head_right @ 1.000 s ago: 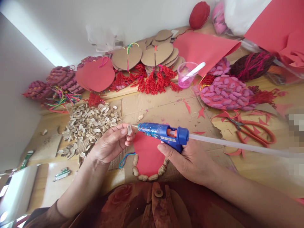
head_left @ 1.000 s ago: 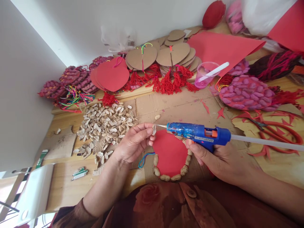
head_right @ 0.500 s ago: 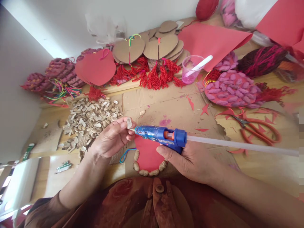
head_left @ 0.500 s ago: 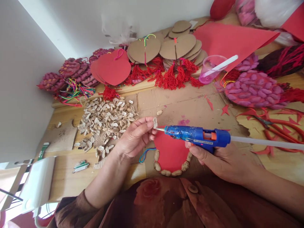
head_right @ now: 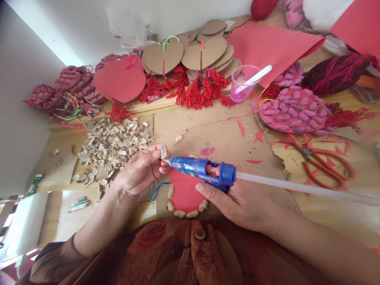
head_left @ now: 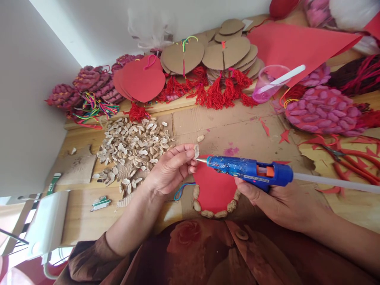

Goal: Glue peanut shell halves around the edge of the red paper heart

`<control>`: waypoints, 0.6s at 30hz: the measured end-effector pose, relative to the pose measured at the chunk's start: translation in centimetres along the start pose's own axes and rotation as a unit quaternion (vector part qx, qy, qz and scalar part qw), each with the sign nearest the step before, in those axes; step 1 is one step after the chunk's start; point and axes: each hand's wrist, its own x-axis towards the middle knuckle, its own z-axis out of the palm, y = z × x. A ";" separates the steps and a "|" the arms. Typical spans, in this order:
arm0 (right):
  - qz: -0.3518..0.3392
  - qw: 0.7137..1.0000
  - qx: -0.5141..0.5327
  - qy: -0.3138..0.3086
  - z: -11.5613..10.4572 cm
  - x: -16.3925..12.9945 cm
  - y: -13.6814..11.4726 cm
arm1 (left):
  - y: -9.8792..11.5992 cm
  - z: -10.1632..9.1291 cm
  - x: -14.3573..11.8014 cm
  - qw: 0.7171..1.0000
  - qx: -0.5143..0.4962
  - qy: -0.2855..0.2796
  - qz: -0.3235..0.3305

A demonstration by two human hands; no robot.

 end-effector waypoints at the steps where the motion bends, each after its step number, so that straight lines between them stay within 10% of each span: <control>1: -0.008 1.000 -0.005 0.005 0.0 0.0 0.0 | 0.0 0.0 0.0 1.000 0.001 0.000 0.000; 18: -0.023 0.999 -0.006 0.024 0.2 0.0 -0.1 | -0.1 0.2 0.1 1.000 -0.004 -0.004 -0.003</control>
